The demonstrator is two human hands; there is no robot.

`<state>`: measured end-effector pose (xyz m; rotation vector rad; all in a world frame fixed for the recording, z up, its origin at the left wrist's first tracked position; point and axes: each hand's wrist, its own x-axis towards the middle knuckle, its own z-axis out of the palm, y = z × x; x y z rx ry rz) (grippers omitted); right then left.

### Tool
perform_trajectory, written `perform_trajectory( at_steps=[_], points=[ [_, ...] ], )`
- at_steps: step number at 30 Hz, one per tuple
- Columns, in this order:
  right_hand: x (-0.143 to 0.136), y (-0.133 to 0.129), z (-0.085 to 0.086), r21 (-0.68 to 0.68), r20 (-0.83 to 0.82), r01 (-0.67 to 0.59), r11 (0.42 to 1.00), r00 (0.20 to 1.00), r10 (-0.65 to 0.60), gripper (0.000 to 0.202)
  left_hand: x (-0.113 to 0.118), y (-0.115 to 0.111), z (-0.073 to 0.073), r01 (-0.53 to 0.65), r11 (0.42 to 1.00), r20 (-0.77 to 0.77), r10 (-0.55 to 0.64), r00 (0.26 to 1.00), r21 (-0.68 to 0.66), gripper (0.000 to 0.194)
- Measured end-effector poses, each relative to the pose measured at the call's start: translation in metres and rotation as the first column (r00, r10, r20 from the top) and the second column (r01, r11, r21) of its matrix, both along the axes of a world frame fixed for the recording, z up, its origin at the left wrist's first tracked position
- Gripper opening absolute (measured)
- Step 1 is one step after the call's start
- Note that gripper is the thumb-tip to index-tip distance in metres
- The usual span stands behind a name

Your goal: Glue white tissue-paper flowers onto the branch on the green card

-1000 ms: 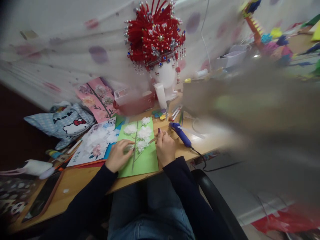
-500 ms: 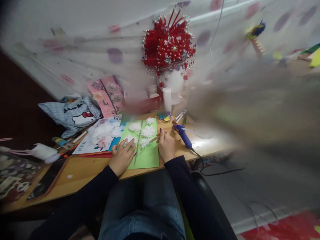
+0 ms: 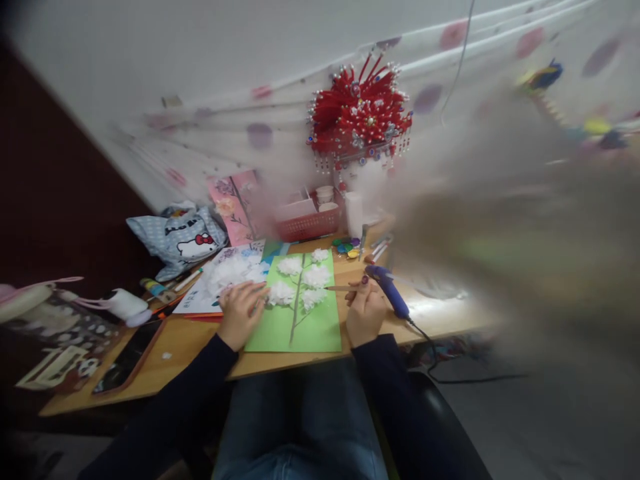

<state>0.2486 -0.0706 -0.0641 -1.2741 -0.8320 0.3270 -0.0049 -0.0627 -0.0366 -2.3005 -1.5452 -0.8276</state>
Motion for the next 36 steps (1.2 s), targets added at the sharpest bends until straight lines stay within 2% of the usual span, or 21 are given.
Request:
perform_trajectory(
  at_steps=[2,4,7,9,14,21,26,30,33,36],
  points=[
    [0.001,-0.001,0.0,0.017,0.002,0.0,1.0,1.0,0.0,0.056,-0.027,0.014,0.023,-0.182,0.983,0.129,0.179,0.975,0.014,0.023],
    [0.001,-0.001,0.0,0.038,0.003,0.0,0.999,1.0,0.0,0.055,-0.057,0.03,0.045,-0.299,0.954,0.19,0.3,0.935,-0.038,0.023],
    [0.001,-0.001,0.002,0.043,0.002,0.0,0.999,1.0,0.0,0.055,-0.095,0.048,0.069,-0.336,0.933,0.204,0.356,0.912,-0.126,0.029],
    [0.0,-0.001,0.004,0.024,0.019,0.008,1.0,1.0,-0.008,0.056,-0.109,0.056,0.075,-0.331,0.932,0.175,0.354,0.919,-0.147,0.031],
    [0.002,-0.001,0.004,0.004,0.038,-0.016,1.0,0.999,0.016,0.057,-0.11,0.072,0.067,-0.325,0.921,0.06,0.345,0.937,-0.214,0.024],
    [0.003,0.0,0.001,-0.005,0.042,-0.028,1.0,0.999,0.028,0.058,-0.09,0.098,0.057,-0.303,0.912,-0.076,0.293,0.953,-0.276,0.02],
    [0.002,0.0,0.002,-0.003,0.043,-0.026,1.0,0.999,0.026,0.056,-0.072,0.113,0.049,-0.285,0.922,-0.133,0.258,0.957,-0.262,0.019],
    [0.002,-0.001,0.002,0.003,0.05,-0.026,1.0,0.998,0.026,0.054,-0.068,0.119,0.042,-0.282,0.926,-0.144,0.252,0.957,-0.252,0.005],
    [0.002,0.0,0.001,-0.013,0.079,-0.028,1.0,0.996,0.029,0.054,-0.07,0.119,0.042,-0.294,0.92,-0.115,0.273,0.955,-0.258,0.013],
    [0.002,0.0,-0.001,-0.015,0.079,-0.022,1.0,0.997,0.024,0.055,-0.076,0.118,0.048,-0.314,0.907,-0.062,0.31,0.949,-0.28,0.013]
  ],
)
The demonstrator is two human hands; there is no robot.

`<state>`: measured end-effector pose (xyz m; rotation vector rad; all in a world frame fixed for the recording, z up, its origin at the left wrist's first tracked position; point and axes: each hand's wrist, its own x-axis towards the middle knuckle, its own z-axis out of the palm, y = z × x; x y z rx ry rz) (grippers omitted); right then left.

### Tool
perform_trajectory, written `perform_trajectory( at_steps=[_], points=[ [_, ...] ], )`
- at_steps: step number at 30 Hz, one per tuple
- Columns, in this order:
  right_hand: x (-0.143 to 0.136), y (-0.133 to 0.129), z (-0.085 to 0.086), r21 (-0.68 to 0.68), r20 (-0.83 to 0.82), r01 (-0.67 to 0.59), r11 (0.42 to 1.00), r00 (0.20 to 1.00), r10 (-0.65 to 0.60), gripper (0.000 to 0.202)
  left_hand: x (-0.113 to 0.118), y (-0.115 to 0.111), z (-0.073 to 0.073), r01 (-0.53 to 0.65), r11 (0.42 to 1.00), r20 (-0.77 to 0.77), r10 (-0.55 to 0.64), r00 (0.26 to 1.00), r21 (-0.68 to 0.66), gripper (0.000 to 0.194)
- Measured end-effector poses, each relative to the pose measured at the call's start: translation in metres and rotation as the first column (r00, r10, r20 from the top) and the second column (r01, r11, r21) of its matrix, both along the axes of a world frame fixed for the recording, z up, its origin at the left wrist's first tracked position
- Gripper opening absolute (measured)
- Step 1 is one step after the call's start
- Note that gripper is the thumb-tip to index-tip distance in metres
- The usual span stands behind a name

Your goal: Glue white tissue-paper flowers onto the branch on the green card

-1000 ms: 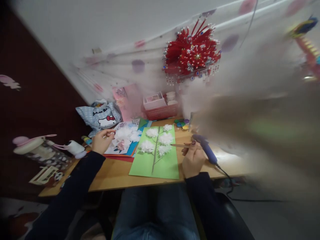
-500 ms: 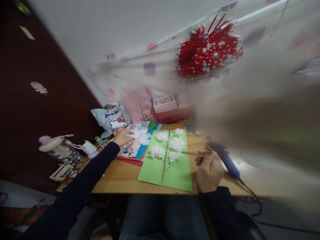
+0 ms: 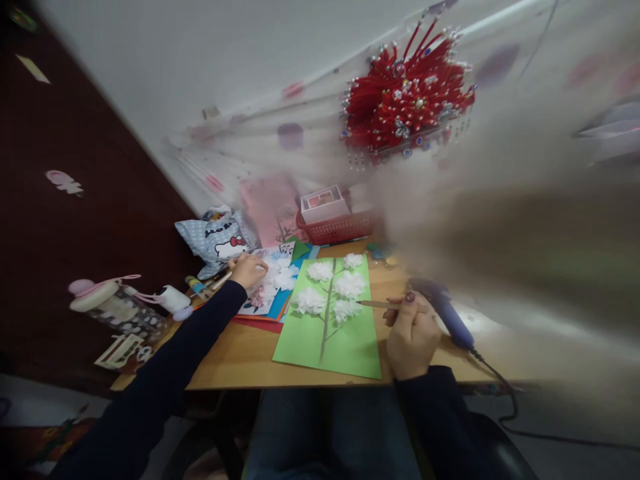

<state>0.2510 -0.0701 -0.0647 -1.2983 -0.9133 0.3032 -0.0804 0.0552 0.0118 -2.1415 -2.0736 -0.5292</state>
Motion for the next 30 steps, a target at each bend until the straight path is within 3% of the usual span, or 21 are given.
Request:
perform_trajectory(
  at_steps=[6,12,17,25,30],
  points=[
    [0.0,0.001,-0.002,0.017,-0.008,0.005,1.0,1.0,-0.005,0.052,-0.014,0.004,0.009,-0.046,0.997,0.164,0.054,0.985,-0.054,0.015],
    [0.0,-0.001,-0.001,0.006,-0.001,0.002,1.0,1.0,-0.002,0.054,-0.016,0.009,0.007,0.041,0.997,0.277,-0.02,0.961,-0.071,0.022],
    [0.0,-0.002,-0.001,-0.005,-0.016,-0.006,1.0,1.0,0.006,0.055,-0.011,0.008,0.011,0.105,0.989,0.285,-0.07,0.956,-0.108,0.027],
    [-0.002,-0.002,0.001,0.004,-0.023,-0.005,1.0,1.0,0.006,0.055,-0.008,0.006,0.006,0.013,0.993,0.209,0.012,0.978,-0.119,0.01],
    [-0.001,-0.002,0.001,0.002,0.007,-0.01,1.0,1.0,0.01,0.054,-0.012,0.017,-0.001,0.104,0.976,0.277,-0.048,0.96,-0.193,0.016]
  ],
)
